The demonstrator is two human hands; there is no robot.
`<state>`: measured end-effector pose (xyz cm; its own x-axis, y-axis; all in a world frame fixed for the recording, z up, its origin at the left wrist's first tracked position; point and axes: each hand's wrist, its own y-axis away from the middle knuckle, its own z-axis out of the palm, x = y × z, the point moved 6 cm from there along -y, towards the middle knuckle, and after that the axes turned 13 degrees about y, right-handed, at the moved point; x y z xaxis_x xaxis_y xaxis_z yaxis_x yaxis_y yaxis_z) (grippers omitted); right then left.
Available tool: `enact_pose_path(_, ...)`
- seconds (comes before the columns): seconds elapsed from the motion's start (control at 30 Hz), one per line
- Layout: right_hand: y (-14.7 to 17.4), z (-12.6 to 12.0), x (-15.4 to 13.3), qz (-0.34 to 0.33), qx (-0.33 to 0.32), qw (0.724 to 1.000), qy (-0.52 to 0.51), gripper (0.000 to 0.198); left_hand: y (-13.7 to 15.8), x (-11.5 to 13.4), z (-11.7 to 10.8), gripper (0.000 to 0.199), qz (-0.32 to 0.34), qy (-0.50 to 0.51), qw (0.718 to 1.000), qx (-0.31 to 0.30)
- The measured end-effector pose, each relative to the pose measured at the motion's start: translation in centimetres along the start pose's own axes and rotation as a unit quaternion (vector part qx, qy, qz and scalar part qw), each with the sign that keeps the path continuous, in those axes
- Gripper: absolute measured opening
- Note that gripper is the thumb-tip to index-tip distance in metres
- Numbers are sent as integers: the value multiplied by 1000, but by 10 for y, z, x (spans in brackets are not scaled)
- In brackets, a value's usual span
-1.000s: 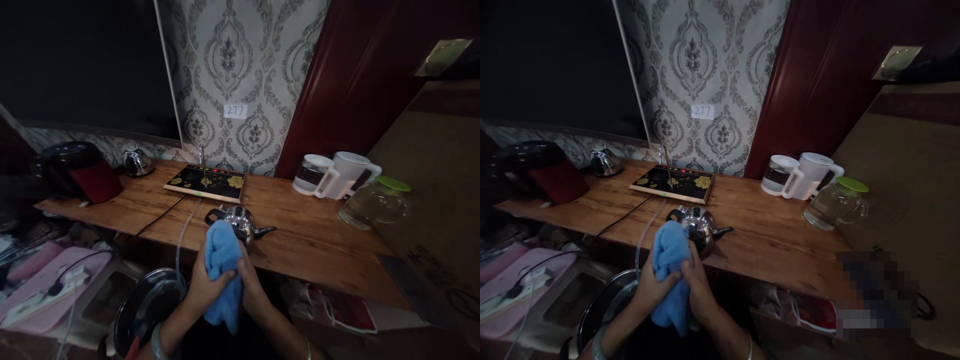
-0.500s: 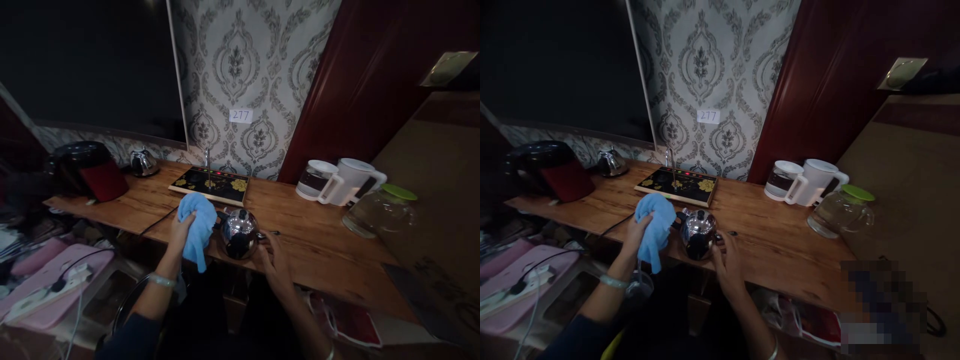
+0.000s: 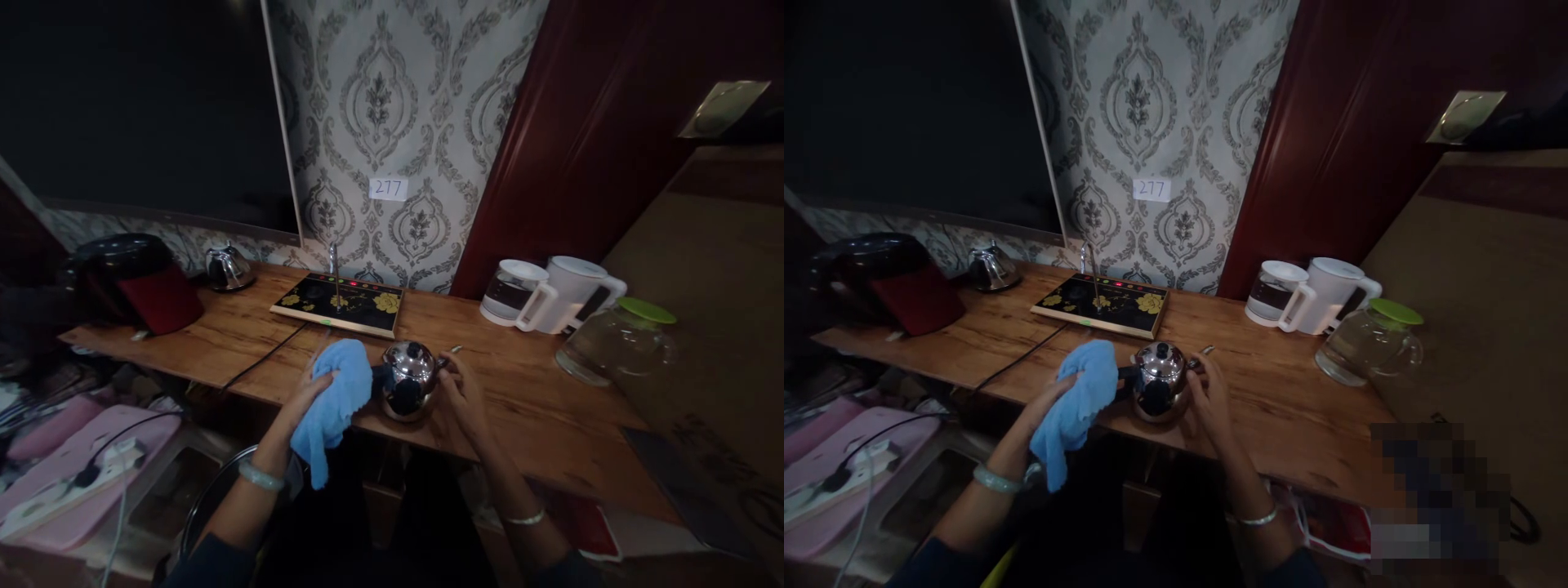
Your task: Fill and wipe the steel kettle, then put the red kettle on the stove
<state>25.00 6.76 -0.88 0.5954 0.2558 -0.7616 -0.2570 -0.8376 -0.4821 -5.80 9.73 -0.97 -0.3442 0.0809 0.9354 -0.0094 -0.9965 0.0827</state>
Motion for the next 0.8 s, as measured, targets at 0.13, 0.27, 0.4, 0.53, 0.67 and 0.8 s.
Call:
enact_pose_path(0.13,-20,0,10,10,-12,999,-32,46,19,-19,19,48,-52,4,997,-60)
enact_pose_path(0.27,-23,-6,10,42,4,998,-55,47,18,-12,26,48,-56,-10,996,-72)
enact_pose_path(0.4,-7,-13,-4,30,49,998,-28,44,-6,27,29,61,40,-20,999,4)
enact_pose_path(0.53,7,-9,-27,-45,60,997,14,40,-28,43,77,69,101,12,992,-78)
enact_pose_path(0.67,11,1,-36,-85,55,993,62,41,-46,21,125,62,106,-47,976,-185)
enact_pose_path(0.8,12,4,-34,-93,51,991,85,41,-63,-5,125,44,89,-56,983,-153)
